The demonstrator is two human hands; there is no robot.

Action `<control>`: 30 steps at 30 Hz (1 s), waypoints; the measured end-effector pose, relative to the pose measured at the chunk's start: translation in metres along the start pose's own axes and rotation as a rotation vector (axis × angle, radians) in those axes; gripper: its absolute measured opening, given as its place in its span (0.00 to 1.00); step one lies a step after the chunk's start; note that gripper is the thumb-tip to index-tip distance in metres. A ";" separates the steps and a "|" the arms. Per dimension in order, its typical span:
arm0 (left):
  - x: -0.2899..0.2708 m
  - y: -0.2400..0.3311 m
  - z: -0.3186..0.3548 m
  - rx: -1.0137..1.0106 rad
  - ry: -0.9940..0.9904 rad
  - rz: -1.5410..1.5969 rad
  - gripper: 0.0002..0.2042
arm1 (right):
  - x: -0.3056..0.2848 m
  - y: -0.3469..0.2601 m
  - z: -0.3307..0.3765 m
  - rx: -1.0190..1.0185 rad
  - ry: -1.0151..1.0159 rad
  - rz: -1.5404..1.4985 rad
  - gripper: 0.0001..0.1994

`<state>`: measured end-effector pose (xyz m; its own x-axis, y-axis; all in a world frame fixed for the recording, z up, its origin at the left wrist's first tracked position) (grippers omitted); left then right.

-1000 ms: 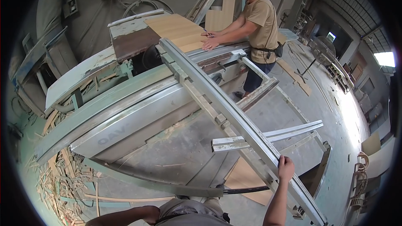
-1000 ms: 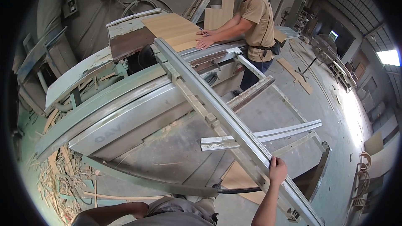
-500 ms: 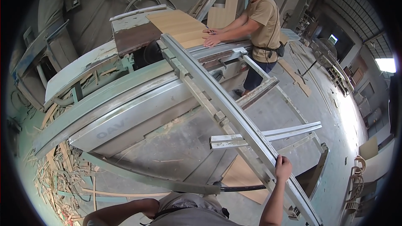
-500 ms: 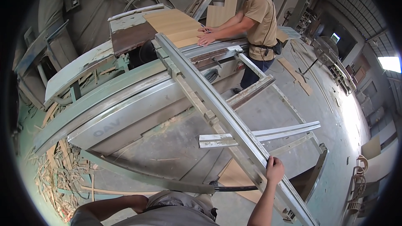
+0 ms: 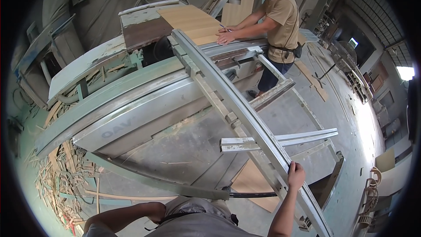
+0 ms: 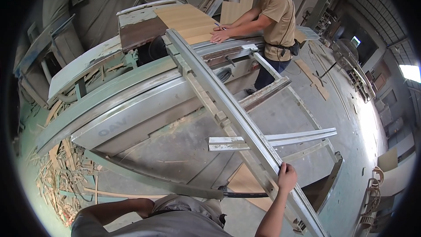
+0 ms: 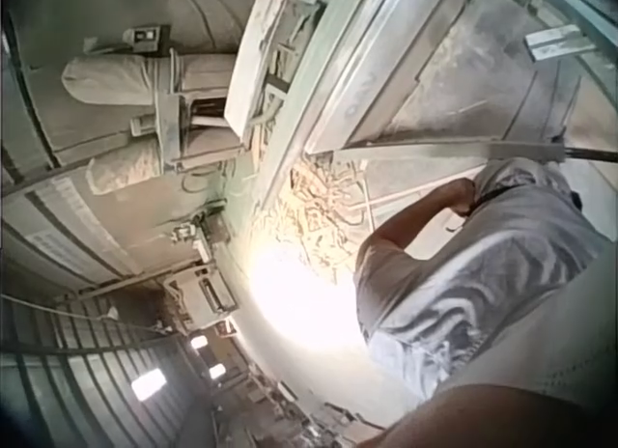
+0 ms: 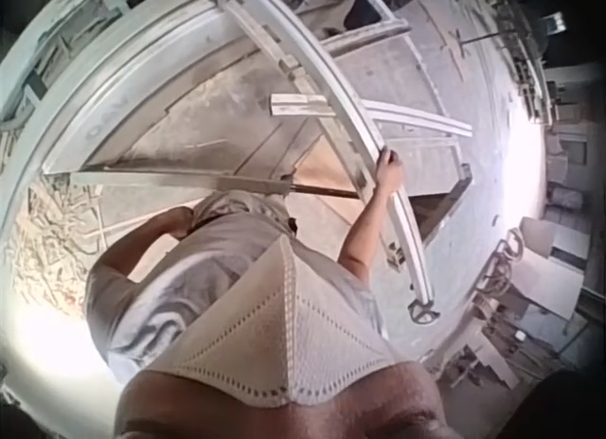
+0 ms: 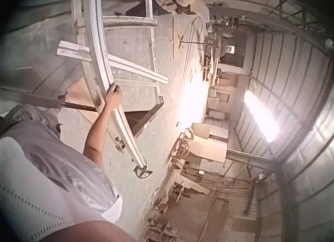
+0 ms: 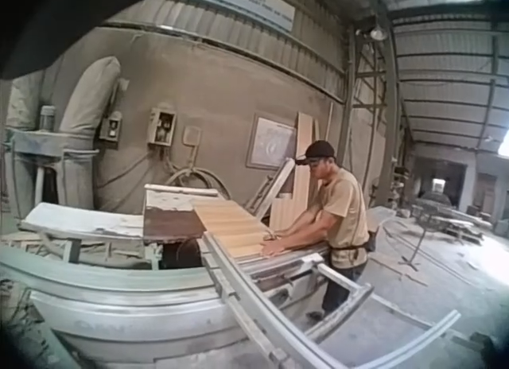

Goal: Cutting large wood panels into smaller pieces using a sliding table saw and marking them with a pencil.

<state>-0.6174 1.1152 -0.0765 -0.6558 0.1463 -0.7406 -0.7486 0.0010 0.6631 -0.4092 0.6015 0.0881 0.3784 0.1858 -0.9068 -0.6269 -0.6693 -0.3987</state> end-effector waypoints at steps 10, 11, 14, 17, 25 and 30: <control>-0.019 0.008 0.000 -0.002 -0.166 0.037 0.14 | 0.003 0.001 0.001 -0.007 0.018 0.021 0.18; -0.019 0.008 -0.001 -0.001 -0.165 0.038 0.14 | 0.002 0.001 0.002 -0.010 0.020 0.011 0.19; -0.014 0.008 -0.002 0.040 -0.202 -0.002 0.14 | 0.003 0.004 0.000 0.007 0.010 0.028 0.18; -0.004 0.005 -0.002 0.008 -0.157 0.017 0.14 | 0.003 0.001 0.001 -0.014 0.019 0.021 0.18; 0.007 -0.003 -0.004 0.040 -0.052 0.016 0.17 | 0.002 0.003 0.001 0.034 -0.016 0.014 0.17; 0.020 -0.004 -0.001 -0.012 -0.001 0.042 0.17 | 0.001 -0.002 0.002 0.002 0.007 0.016 0.18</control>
<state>-0.6275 1.1174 -0.0941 -0.6863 0.1467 -0.7124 -0.7218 -0.0173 0.6919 -0.4087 0.6045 0.0875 0.3730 0.1701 -0.9121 -0.6341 -0.6709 -0.3844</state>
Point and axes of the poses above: each hand's wrist, its own z-axis away from the middle knuckle, its own x-axis out of the palm, y = z × x, the point moved 4 cm from there along -z, towards the middle knuckle, and after that the axes turned 14 degrees about x, right-handed, at the moved point
